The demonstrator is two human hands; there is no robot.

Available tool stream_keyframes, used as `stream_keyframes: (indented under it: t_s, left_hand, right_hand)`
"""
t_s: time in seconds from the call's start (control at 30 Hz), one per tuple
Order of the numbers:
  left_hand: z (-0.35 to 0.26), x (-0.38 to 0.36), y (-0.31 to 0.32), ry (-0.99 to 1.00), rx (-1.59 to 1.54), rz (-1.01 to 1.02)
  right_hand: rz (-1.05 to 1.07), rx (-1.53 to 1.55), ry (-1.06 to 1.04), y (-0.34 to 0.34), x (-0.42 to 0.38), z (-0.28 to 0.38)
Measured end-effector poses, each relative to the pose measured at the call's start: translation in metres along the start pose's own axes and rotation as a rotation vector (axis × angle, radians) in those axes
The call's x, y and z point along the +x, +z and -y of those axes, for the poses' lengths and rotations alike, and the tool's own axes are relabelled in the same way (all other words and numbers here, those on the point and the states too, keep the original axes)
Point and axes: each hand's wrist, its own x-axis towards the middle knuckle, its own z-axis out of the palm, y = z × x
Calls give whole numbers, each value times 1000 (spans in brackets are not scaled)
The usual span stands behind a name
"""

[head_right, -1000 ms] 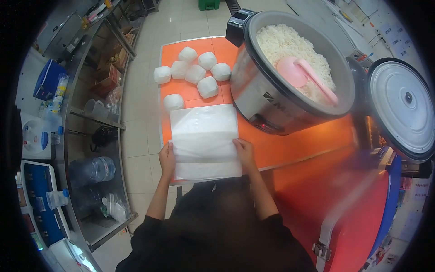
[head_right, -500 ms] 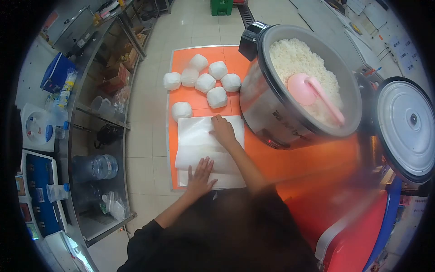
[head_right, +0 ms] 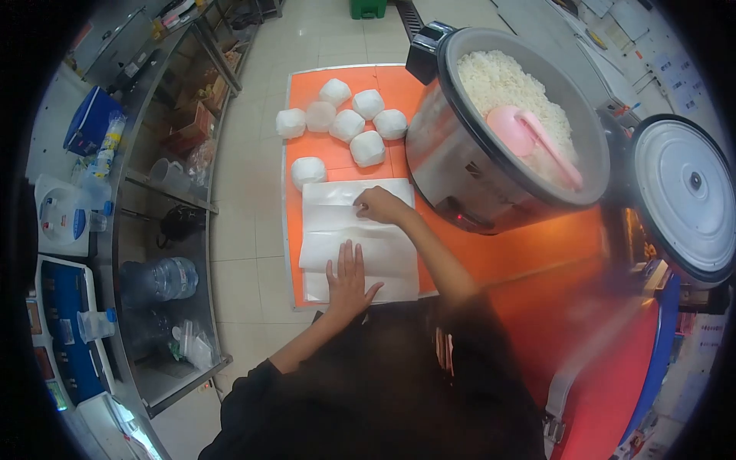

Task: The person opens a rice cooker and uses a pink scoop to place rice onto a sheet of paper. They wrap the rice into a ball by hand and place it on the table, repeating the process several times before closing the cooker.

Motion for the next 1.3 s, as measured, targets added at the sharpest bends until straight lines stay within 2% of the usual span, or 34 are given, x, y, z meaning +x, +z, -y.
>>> stream_keyframes:
  t_s: [0.07,0.1,0.17,0.23,0.27,0.33,0.37,0.4,0.47,0.5,0.53,0.6,0.63,0.67,0.73,0.77,0.8,0.87,0.93,1.0,1.03,1.07,1.1,1.13,1.17,1.2,1.23,1.3]
  left_hand:
    - [1,3,2,20,-4,2]
    - [3,4,3,37,22,-15]
    - [7,5,7,57,46,-31]
    - [12,0,16,40,123,136]
    - [21,-4,28,48,123,139]
    - [47,-12,50,151,50,-28]
    - [48,-11,15,-10,-192,155]
    - [53,-9,18,1,-187,156]
    - [57,-14,29,241,-10,-526]
    - [48,-9,1,165,118,-267]
    - [50,-13,3,168,120,-258]
    - [59,-11,6,-13,-75,-11]
    - [62,-9,6,28,8,-127]
    - [67,-6,6,33,6,-121]
    - [82,7,6,-5,-30,-3]
    - [88,19,1,86,-90,-116]
    - [94,28,-9,89,-93,-112]
    - [107,50,-26,13,-334,200]
    - [108,64,-21,24,-451,189]
    - [103,74,-24,-60,-355,375]
    - [96,78,-24,-58,-354,371]
    - [81,83,-29,47,-136,69]
    - [74,86,-31,150,81,-228]
    - [76,96,-27,150,79,-224]
    - [83,112,-20,383,0,-27]
    - [88,126,-16,611,-80,168]
    - [92,137,-18,609,-80,168]
    - [97,153,-18,656,-289,604]
  right_hand:
    - [-174,-168,-109,11,-16,5]
    - [-178,-244,-124,24,-30,7]
    - [-220,-447,36,53,-57,32]
    - [-321,-380,2,86,-77,41]
    - [-326,-379,9,99,-80,44]
    - [-650,-331,6,125,-84,43]
    - [-656,-319,18,135,-85,44]
    - [-667,-318,23,139,-83,48]
    - [-727,-312,9,148,-85,54]
    - [-674,-301,10,152,-88,50]
    - [-674,-293,16,155,-94,48]
    - [-773,-153,97,159,-103,42]
    - [-851,-157,167,166,-107,35]
    - [-853,-155,176,167,-109,28]
    - [-870,64,345,163,-111,18]
    - [-859,178,426,151,-110,21]
    - [-860,178,431,142,-110,15]
    - [-671,391,537,119,-107,3]
    - [-624,411,512,103,-102,13]
    - [-557,70,616,97,-91,20]
    - [-511,-84,617,94,-84,19]
    - [-516,-84,616,89,-74,19]
    - [-570,-410,522,86,-65,21]
    - [-609,-734,416,82,-58,21]
    - [-602,-733,418,74,-49,16]
    - [-318,-570,491,64,-38,10]
    - [-40,-400,553,59,-33,8]
    - [-76,-407,533,58,-42,13]
